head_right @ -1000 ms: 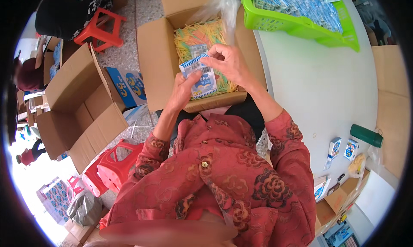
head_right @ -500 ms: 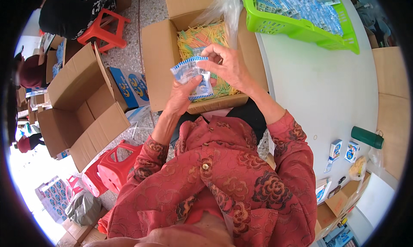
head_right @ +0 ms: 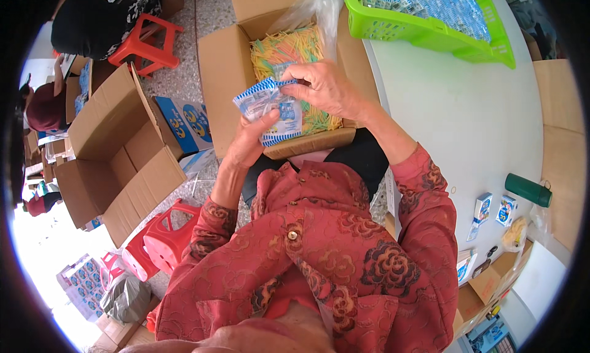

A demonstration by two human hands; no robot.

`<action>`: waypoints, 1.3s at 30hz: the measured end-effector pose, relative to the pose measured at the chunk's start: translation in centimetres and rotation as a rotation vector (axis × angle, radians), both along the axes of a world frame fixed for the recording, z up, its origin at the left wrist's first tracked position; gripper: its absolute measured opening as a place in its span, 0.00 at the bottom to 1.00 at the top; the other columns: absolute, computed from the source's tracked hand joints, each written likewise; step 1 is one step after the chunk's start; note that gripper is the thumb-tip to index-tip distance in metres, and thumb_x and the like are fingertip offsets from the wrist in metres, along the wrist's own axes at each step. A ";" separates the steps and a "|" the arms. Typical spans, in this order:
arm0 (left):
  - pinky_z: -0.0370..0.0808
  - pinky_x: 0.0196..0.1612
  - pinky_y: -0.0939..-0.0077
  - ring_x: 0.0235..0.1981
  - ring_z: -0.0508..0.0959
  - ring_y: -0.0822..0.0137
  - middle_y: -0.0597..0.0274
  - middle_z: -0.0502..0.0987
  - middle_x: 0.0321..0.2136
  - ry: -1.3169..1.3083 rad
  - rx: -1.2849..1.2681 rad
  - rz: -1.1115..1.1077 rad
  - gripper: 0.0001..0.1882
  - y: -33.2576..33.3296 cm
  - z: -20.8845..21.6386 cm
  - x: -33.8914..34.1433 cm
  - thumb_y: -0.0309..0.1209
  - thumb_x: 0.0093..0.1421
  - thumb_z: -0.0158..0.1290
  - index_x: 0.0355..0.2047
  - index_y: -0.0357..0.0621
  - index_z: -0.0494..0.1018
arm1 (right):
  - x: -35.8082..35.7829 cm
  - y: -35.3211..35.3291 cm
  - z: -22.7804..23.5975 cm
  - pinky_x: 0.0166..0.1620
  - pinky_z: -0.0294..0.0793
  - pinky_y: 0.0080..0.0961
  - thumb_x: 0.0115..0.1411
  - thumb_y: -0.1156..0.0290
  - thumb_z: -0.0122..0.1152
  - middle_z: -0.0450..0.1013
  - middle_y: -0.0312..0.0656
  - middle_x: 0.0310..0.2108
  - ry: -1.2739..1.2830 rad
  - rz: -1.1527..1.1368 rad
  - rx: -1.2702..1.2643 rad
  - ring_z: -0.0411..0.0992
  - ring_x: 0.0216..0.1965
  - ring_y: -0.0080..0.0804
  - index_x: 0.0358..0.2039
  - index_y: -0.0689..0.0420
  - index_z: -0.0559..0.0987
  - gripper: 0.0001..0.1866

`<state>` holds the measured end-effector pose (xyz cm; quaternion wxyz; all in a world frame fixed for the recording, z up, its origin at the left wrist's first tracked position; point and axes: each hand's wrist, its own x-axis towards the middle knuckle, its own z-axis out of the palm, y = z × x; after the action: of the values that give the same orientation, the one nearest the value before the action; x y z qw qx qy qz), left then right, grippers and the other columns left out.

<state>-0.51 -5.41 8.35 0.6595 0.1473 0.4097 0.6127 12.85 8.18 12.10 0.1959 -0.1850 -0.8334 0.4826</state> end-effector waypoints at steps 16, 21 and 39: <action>0.72 0.38 0.78 0.33 0.74 0.74 0.63 0.76 0.32 0.273 0.111 0.290 0.14 -0.1 0.3 0.4 0.20 0.48 0.57 0.36 0.38 0.72 | 0.3 -2.3 2.3 0.35 0.71 0.25 0.44 0.75 0.63 0.68 0.40 0.38 0.138 -0.102 0.471 0.70 0.35 0.33 0.36 0.57 0.74 0.16; 0.73 0.35 0.80 0.30 0.74 0.75 0.65 0.76 0.29 0.325 0.099 0.343 0.12 -0.2 0.2 0.4 0.19 0.47 0.57 0.34 0.38 0.72 | 0.1 -2.7 2.5 0.36 0.71 0.26 0.44 0.74 0.63 0.68 0.40 0.35 0.121 -0.148 0.490 0.70 0.35 0.35 0.34 0.57 0.74 0.14; 0.69 0.29 0.84 0.25 0.70 0.80 0.71 0.73 0.23 0.638 0.170 0.489 0.07 1.2 1.0 -1.6 0.19 0.45 0.57 0.28 0.37 0.74 | -3.2 -2.2 2.9 0.27 0.70 0.26 0.48 0.73 0.56 0.66 0.34 0.26 0.253 -0.025 0.792 0.70 0.26 0.32 0.26 0.55 0.71 0.05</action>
<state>-2.15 -4.25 9.35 0.3198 0.2823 0.5643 0.7068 9.69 5.95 14.99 0.3585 -0.0448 -0.9217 0.1412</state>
